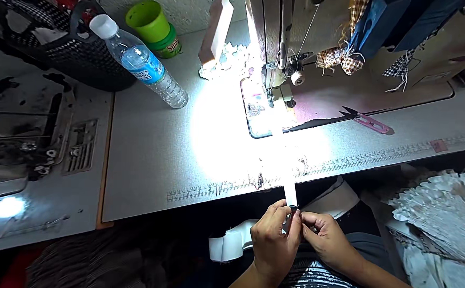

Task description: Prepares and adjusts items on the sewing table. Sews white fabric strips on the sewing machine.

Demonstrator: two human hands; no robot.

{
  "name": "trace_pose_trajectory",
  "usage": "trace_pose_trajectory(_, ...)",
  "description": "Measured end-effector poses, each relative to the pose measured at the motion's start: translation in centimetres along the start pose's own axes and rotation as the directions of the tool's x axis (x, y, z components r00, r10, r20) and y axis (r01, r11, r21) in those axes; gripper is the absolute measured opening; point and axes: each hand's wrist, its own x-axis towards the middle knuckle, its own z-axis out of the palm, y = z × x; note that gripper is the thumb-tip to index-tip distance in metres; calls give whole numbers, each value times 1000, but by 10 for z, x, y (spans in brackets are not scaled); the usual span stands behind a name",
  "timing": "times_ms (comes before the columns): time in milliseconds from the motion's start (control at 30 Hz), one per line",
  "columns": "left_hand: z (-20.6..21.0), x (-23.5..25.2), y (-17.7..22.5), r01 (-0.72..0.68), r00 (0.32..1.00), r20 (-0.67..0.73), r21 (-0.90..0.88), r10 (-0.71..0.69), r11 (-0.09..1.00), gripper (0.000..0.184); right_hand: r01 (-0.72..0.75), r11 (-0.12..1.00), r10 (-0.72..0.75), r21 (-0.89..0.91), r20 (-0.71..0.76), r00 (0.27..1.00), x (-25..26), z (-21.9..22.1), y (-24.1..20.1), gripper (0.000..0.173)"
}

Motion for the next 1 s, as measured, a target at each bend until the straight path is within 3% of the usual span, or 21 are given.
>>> trace_pose_trajectory(100,3,0,-3,87,996,22,-76,-85,993,10,67,994,-67,-88,6,998,0,-4,1,21)
trace_pose_trajectory(167,2,1,-3,154,988,41,-163,-149,975,9,232,946,-245,-225,-33,969,3,-13,3,20)
trace_pose_trajectory(233,1,3,-2,205,979,61,-252,-195,946,8,437,750,-532,-496,-59,845,13,-25,7,19)
trace_pose_trajectory(267,0,3,-1,222,975,66,-285,-211,933,7,514,603,-641,-610,12,767,21,-32,7,21)
trace_pose_trajectory(333,0,5,0,246,969,77,-340,-234,907,6,615,322,-729,-719,226,646,36,-40,6,27)
trace_pose_trajectory(400,1,6,1,270,963,94,-388,-254,881,5,688,189,-742,-700,357,567,47,-43,6,26)
trace_pose_trajectory(533,-8,9,5,388,922,191,-491,-338,780,4,734,175,-756,-656,387,527,55,-45,6,21)
trace_pose_trajectory(600,-21,14,7,385,920,258,-453,-295,804,6,741,205,-770,-640,361,525,55,-44,7,21)
trace_pose_trajectory(700,-42,52,-6,57,987,159,-245,-18,968,18,742,231,-787,-629,328,523,53,-42,5,20)
trace_pose_trajectory(767,-51,102,-19,-129,985,99,-92,138,987,22,733,234,-795,-638,308,522,53,-41,7,21)
trace_pose_trajectory(933,-36,223,-48,-89,942,330,52,67,995,37,734,267,-801,-624,280,530,58,-37,9,17)
trace_pose_trajectory(1000,-25,246,-56,-125,940,333,119,79,985,36,733,281,-794,-619,280,540,57,-36,7,16)
